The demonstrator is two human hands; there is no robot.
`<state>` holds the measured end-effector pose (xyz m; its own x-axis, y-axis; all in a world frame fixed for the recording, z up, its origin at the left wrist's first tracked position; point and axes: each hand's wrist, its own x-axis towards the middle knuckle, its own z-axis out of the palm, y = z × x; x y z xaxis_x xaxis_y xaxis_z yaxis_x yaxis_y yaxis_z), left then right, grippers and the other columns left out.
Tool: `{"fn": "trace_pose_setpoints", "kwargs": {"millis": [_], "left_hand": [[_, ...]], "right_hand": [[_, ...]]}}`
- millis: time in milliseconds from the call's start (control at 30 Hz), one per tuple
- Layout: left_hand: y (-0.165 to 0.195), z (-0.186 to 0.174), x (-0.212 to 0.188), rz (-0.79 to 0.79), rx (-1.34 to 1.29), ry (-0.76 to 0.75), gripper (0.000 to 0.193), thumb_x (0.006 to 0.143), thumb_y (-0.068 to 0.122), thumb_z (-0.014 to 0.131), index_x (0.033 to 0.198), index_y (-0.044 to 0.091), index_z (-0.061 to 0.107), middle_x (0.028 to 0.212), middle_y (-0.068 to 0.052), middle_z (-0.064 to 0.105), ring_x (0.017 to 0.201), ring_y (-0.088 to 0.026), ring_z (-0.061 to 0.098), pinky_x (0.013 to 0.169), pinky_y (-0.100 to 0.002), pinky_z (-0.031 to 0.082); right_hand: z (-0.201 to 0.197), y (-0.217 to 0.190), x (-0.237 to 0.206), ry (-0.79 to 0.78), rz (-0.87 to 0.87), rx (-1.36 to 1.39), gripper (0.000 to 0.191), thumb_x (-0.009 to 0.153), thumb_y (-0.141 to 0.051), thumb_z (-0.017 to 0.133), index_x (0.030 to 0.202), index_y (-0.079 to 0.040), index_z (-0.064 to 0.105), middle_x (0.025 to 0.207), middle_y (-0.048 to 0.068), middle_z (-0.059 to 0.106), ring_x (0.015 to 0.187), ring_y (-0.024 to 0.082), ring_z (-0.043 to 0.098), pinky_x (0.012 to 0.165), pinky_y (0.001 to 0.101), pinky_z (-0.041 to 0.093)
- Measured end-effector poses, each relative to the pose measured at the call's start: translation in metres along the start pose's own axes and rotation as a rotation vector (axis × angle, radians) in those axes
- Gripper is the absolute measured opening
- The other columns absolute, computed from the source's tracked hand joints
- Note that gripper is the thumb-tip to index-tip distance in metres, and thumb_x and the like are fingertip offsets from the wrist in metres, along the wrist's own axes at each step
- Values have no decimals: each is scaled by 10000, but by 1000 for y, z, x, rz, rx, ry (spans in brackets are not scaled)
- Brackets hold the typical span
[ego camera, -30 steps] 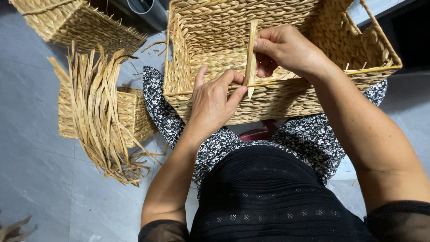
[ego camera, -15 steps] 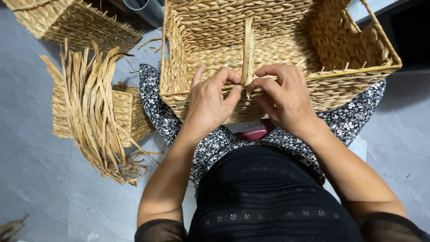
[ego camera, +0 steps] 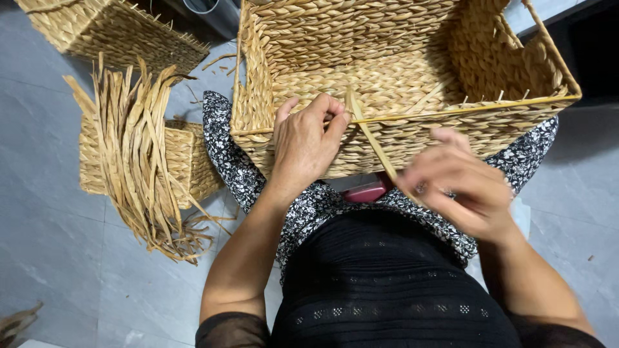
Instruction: The person sits on the floor with a woven water-hyacinth basket on their lap and weaves a flat wooden strip along the basket's rim, tucking and tightening the strip around the edge and working it along the rim to secure the border.
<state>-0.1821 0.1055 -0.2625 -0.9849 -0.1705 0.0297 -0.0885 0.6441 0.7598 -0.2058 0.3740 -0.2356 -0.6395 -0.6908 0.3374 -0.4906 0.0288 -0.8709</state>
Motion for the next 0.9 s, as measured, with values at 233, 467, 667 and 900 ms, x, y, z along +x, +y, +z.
{"fn": "trace_pose_setpoints", "kwargs": {"millis": [233, 467, 667, 900], "left_hand": [[-1, 6, -2, -28, 51, -47, 207, 975, 302, 623, 980, 113, 707, 692, -61, 733, 726, -256, 720, 1098, -476, 333], [10, 8, -11, 35, 15, 7, 155, 976, 272, 654, 997, 119, 664, 806, -20, 765, 799, -215, 752, 1097, -499, 335], [11, -4, -21, 194, -64, 13, 92, 987, 162, 672, 1056, 106, 651, 936, 11, 758, 923, -184, 746, 1194, -554, 267], [10, 7, -30, 360, 33, 141, 125, 964, 88, 688, 1072, 147, 709, 1050, 3, 743, 1035, -179, 716, 1224, -542, 265]], "right_hand": [[16, 14, 8, 8, 43, -357, 479, 835, 96, 684, 1267, -109, 712, 1293, 183, 664, 1175, 304, 666, 1012, 347, 547], [45, 26, 11, 140, -17, -241, 247, 929, -6, 761, 1169, -65, 756, 1201, 145, 717, 1085, 239, 710, 896, 313, 600], [0, 0, -36, 198, 42, -124, 105, 1005, -81, 689, 1065, -11, 738, 1124, 156, 738, 1000, 211, 731, 863, 271, 609], [16, -23, -44, -18, -1, -78, 199, 916, -83, 707, 1091, 1, 747, 1188, 191, 722, 1033, 245, 758, 858, 329, 647]]}}
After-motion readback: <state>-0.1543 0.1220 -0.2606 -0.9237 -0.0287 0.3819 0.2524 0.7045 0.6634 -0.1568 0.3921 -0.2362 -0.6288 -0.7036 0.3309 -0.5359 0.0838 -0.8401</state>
